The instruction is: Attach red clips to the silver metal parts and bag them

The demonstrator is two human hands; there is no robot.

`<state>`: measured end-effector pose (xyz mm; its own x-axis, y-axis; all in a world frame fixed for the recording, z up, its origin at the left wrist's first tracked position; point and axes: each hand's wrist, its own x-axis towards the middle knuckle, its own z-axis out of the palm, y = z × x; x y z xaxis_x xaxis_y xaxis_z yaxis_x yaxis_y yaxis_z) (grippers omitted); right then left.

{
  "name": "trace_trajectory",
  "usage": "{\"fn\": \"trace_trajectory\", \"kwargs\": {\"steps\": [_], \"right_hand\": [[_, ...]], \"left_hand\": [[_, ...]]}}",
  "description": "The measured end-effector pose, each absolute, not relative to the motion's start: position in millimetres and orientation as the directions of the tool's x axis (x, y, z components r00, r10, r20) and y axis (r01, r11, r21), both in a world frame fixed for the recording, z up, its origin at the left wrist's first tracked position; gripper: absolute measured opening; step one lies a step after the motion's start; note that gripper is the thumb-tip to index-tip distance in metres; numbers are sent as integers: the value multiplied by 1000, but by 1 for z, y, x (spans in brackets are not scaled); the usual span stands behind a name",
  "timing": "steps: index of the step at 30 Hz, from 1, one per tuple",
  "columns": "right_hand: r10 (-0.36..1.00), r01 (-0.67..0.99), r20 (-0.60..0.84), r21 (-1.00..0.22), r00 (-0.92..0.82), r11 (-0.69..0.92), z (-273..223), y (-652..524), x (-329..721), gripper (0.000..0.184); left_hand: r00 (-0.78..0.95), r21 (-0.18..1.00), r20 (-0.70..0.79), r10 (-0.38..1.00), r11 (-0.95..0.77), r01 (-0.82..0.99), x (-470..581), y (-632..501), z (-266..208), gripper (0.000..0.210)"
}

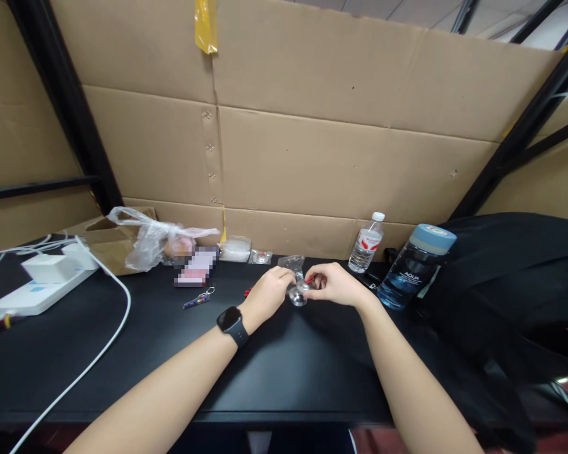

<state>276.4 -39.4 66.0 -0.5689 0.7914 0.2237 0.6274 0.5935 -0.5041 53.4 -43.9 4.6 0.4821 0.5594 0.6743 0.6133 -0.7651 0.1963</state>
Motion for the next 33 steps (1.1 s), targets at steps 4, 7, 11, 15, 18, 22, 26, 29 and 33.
{"fn": "trace_trajectory", "kwargs": {"steps": [4,7,11,15,18,22,26,29,33], "right_hand": [[784,628,286,-477,-550,615,62,-39,270,24],[774,625,344,-458,-531,632,59,-38,265,25],[747,609,438,-436,-501,663,55,-38,259,28],[731,597,490,-430,-475,677,53,-39,255,30],[734,577,498,-459,-463,675,53,-41,252,30],[744,506,471,-546,-475,668,51,-44,247,35],[752,448,446,-612,-485,651,49,-46,244,37],[760,466,456,-605,-463,646,51,-48,242,34],[739,471,510,-569,-441,674,54,-54,235,29]], "left_hand": [[474,158,681,558,-744,649,53,-42,2,31],[424,214,691,585,-726,654,53,-41,2,35],[293,348,726,622,-700,623,53,-40,3,39],[230,414,742,630,-700,582,52,-38,5,39],[218,431,748,627,-708,559,52,-38,7,43],[238,442,747,621,-731,520,52,-40,10,47],[279,451,729,625,-745,492,52,-43,12,50],[286,455,728,623,-751,478,52,-43,13,52],[299,451,726,619,-757,473,50,-44,15,55]]}}
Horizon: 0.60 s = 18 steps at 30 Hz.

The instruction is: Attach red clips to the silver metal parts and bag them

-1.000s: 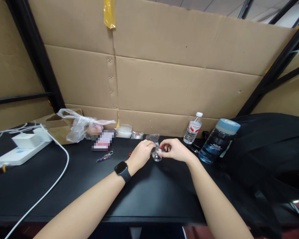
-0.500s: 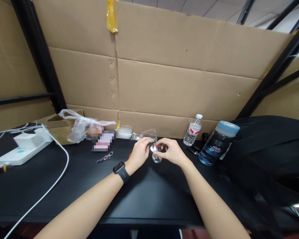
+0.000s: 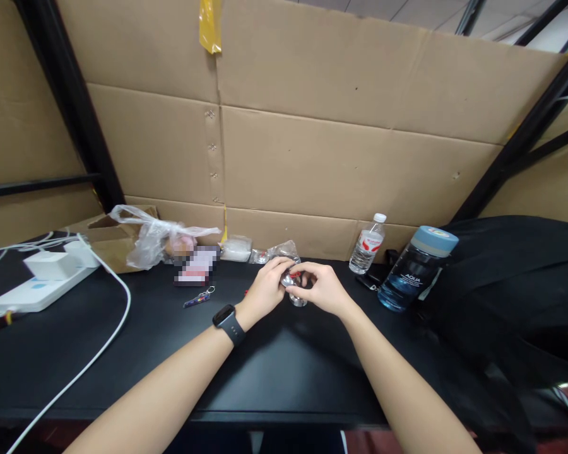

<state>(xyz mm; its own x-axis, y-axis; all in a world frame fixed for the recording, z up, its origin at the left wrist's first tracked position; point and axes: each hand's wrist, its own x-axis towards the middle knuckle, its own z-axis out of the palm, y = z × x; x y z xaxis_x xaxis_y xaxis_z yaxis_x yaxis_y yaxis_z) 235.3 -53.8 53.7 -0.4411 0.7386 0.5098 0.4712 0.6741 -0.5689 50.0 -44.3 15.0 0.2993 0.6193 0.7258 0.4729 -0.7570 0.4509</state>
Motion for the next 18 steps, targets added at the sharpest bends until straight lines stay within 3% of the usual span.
{"fn": "trace_trajectory", "kwargs": {"steps": [6,12,18], "right_hand": [[715,434,549,-569,-432,699,50,-54,230,27],[762,364,485,-680,-429,637,39,-50,229,33],[722,559,547,-469,-423,684,46,-48,236,26]], "left_hand": [[336,427,723,603,-773,470,48,-45,16,60],[328,431,727,604,-772,467,46,-43,17,51],[324,412,718,616,-752,515,44,-40,16,50]]}}
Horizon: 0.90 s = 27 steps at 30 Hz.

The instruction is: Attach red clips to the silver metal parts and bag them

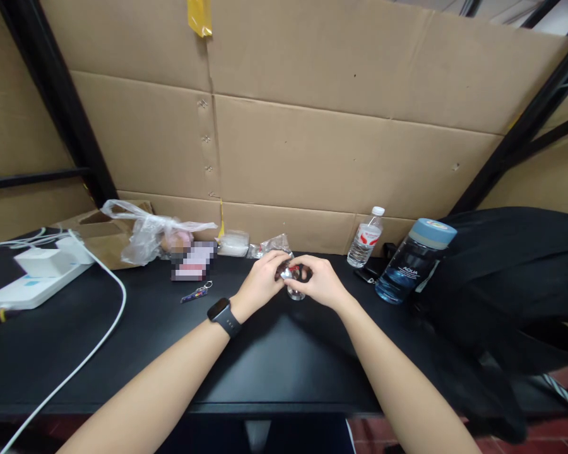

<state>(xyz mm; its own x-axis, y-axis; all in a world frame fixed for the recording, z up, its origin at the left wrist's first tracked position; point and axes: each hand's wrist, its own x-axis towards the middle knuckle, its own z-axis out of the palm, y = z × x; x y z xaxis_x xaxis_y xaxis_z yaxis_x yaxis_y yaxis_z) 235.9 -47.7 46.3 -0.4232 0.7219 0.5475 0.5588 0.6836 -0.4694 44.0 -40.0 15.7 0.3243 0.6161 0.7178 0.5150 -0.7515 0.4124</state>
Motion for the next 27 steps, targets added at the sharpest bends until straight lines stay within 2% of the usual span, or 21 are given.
{"fn": "trace_trajectory", "kwargs": {"steps": [2,5,9,14,16,19,23,27], "right_hand": [[726,620,562,-419,-396,663,48,-46,238,26],[743,646,571,-428,-349,632,46,-45,237,27],[762,603,580,-509,-287,614,39,-44,231,27],[835,511,527,-681,-156,525,29,-40,227,31],[871,419,470,-769,-142,483,26,-37,225,33],[900,307,412,-847,-139,435,23,-35,223,37],[900,233,414,-869,-137,435,21,-35,220,41],[902,272,411,-860,-129,431,21,-36,220,42]], "left_hand": [[316,421,712,627,-742,522,44,-39,15,52],[302,432,713,632,-736,521,44,-38,14,53],[301,410,742,600,-760,504,43,-39,14,55],[290,493,736,612,-777,391,46,-46,18,55],[206,529,749,630,-756,385,48,-48,20,47],[-13,598,762,648,-695,400,49,-50,24,35],[-152,660,731,665,-634,403,45,-50,30,36],[-198,666,730,654,-616,420,36,-47,33,46]]}}
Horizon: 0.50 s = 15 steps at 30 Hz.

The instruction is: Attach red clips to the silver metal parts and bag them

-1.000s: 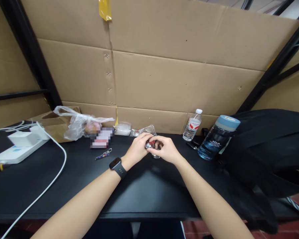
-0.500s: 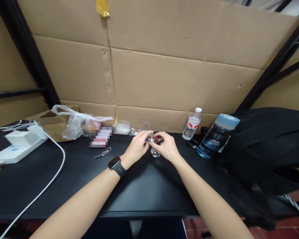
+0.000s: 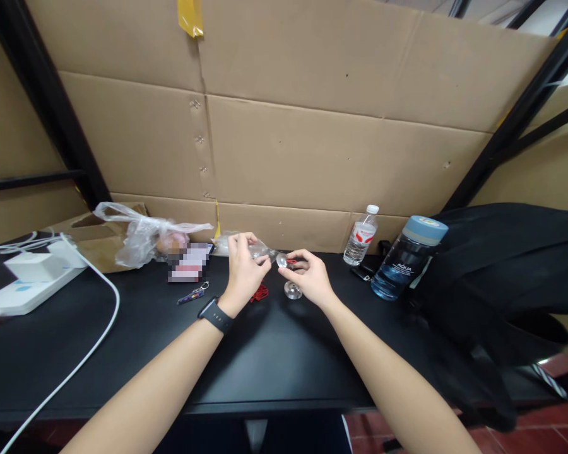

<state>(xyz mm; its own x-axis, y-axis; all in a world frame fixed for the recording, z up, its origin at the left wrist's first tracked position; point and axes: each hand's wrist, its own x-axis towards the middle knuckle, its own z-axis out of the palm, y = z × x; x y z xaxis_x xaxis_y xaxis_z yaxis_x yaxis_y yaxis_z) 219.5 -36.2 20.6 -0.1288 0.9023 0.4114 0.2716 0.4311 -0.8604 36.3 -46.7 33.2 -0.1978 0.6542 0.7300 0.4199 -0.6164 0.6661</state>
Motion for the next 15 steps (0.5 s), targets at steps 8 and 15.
{"fn": "trace_trajectory", "kwargs": {"steps": [8,15], "right_hand": [[897,322,412,-838,-159,441,31,-39,226,38],[837,395,506,-739,-208,545,33,-36,233,31]], "left_hand": [[-74,612,735,674,-613,500,5,-26,30,85],[301,358,694,653,-677,644,-16,-27,42,90]]}}
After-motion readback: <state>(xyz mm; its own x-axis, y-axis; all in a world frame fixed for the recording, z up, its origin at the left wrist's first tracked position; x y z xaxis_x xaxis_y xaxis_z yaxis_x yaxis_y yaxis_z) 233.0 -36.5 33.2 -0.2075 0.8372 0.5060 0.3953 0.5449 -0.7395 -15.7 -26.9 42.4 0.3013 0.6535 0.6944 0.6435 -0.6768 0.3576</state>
